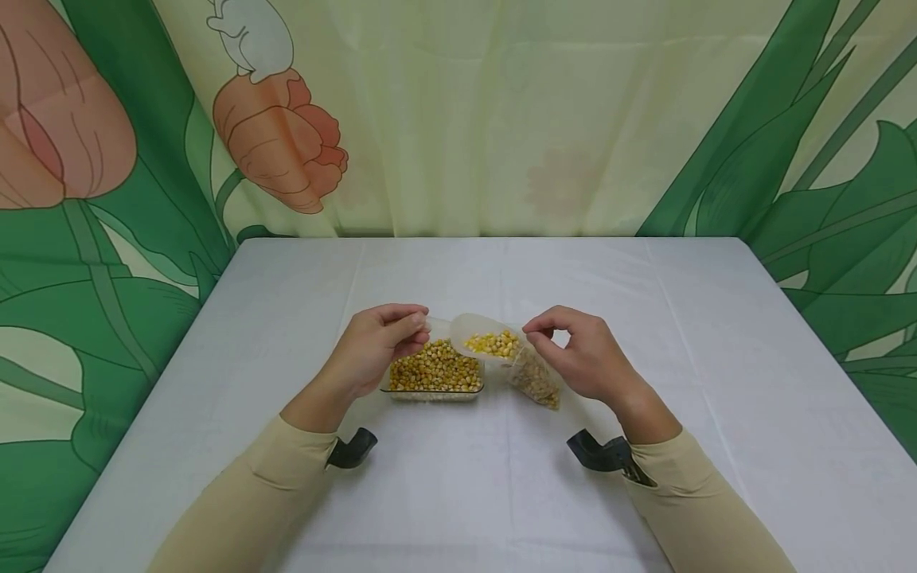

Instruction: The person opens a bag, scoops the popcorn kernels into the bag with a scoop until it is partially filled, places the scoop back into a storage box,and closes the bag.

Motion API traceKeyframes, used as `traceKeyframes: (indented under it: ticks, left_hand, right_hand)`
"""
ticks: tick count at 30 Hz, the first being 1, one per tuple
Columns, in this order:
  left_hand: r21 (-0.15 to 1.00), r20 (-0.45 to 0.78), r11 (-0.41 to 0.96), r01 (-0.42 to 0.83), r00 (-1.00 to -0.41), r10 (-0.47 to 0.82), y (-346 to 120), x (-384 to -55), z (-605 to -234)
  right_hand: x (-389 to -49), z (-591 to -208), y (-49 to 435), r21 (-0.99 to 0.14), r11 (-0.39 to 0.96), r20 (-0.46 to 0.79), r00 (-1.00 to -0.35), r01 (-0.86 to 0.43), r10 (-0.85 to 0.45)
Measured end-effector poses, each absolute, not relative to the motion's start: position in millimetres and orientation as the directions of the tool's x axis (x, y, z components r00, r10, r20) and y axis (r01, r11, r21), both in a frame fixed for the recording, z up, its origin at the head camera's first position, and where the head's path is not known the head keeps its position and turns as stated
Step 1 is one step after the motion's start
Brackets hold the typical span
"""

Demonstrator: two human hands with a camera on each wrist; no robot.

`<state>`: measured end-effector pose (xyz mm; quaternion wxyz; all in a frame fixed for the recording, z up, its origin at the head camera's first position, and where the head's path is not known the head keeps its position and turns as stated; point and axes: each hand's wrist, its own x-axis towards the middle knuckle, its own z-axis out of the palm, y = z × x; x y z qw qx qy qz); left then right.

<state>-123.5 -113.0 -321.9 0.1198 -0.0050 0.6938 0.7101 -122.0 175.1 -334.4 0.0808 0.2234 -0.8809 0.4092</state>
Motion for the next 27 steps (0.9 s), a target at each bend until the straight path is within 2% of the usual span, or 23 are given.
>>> traceKeyframes:
  ticks: [19,27]
  left_hand:
    - [0.994,-0.107,0.028,-0.104,-0.985,0.134,-109.0,-119.9,-307.6]
    - [0.995,-0.074,0.068,-0.067,-0.990,0.121,-105.0,-116.5,-301.7]
  right_hand:
    - [-121.3,-334.6,170.9,-0.675,0.531,0.454,-0.856,-0.512,-0.248]
    - [-119.8,-335.8,168.5,-0.700,0.517,0.441,-0.867,-0.493,-0.231]
